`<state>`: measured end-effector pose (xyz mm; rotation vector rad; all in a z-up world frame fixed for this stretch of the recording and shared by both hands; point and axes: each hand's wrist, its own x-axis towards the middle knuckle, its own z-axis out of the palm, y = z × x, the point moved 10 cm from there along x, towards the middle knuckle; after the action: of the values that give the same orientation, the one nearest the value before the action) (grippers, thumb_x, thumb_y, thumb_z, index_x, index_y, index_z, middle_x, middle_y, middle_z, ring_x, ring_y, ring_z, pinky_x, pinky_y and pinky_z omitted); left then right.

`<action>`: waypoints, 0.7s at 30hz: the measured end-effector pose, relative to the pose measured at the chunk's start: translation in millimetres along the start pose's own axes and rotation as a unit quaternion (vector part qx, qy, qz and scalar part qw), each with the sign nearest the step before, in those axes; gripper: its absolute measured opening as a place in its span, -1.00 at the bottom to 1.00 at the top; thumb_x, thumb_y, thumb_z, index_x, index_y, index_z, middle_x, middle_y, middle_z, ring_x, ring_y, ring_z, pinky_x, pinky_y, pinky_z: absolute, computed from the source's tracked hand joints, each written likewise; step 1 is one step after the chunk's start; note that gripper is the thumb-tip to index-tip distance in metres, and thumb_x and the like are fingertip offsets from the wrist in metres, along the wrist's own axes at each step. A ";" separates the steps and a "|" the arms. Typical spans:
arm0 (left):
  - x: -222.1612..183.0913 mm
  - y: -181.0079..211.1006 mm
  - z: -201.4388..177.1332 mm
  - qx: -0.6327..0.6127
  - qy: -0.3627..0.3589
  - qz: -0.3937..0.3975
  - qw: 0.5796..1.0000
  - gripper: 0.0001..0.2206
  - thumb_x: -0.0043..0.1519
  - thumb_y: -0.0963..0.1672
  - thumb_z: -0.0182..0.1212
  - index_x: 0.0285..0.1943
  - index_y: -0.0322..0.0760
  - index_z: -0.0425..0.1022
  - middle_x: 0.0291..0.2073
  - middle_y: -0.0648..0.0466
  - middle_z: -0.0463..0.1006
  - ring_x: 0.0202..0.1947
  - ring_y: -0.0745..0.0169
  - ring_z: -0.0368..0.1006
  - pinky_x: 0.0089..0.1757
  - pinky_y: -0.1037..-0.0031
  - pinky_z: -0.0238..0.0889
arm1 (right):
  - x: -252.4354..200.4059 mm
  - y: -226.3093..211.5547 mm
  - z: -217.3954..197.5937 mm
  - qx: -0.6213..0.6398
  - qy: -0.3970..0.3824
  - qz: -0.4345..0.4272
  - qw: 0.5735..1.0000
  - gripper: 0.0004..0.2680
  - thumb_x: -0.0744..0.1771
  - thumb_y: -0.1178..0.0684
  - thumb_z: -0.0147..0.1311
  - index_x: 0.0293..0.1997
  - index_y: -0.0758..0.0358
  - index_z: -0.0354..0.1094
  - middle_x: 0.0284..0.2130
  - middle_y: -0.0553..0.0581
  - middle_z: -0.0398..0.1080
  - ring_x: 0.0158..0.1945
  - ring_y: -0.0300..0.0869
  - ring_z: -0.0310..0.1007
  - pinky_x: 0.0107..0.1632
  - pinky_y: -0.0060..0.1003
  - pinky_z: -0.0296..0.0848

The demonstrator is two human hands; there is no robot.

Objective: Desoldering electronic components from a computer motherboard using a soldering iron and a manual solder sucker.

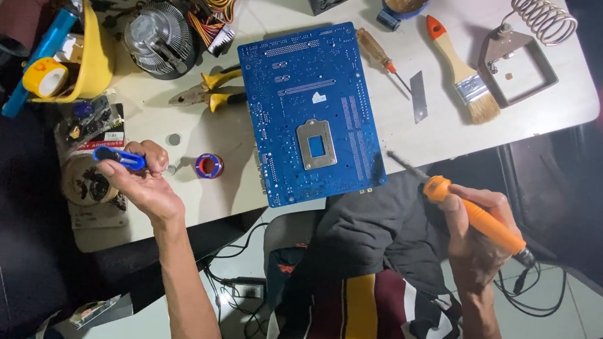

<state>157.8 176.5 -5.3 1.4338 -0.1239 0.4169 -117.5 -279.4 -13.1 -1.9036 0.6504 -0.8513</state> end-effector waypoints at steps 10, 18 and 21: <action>2.7 -21.0 -16.7 0.001 -0.003 0.015 1.000 -0.57 0.47 0.13 -0.38 -0.14 -0.22 0.21 -0.59 0.20 0.02 -0.55 0.34 0.10 -0.36 0.61 0.04 | -14.5 2.1 2.0 0.041 -0.003 -0.007 0.999 -0.92 0.34 0.19 0.31 -0.18 0.39 0.54 -0.39 0.29 0.53 -0.41 -0.10 0.51 -0.41 -0.41 0.46; 4.5 -43.7 -32.8 -0.013 -0.006 0.015 1.000 -0.60 0.49 0.09 -0.37 0.22 -0.22 0.19 -0.57 0.21 0.03 -0.53 0.39 0.12 -0.38 0.65 0.05 | -16.7 11.8 -1.9 0.046 0.004 0.009 0.999 -0.90 0.35 0.16 0.30 -0.17 0.39 0.52 -0.37 0.30 0.53 -0.40 -0.14 0.50 -0.43 -0.41 0.45; 4.1 -39.1 -30.4 -0.013 -0.003 0.016 1.000 -0.59 0.49 0.09 -0.38 0.19 -0.24 0.20 -0.57 0.20 0.02 -0.53 0.38 0.10 -0.38 0.65 0.02 | -15.5 4.7 3.0 0.056 0.000 0.013 0.998 -0.91 0.33 0.21 0.30 -0.17 0.43 0.52 -0.36 0.32 0.53 -0.38 -0.10 0.52 -0.39 -0.37 0.50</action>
<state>170.3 203.9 -44.8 1.4091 -0.1562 0.4370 -125.2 -268.6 -22.8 -1.7906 0.6144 -0.8530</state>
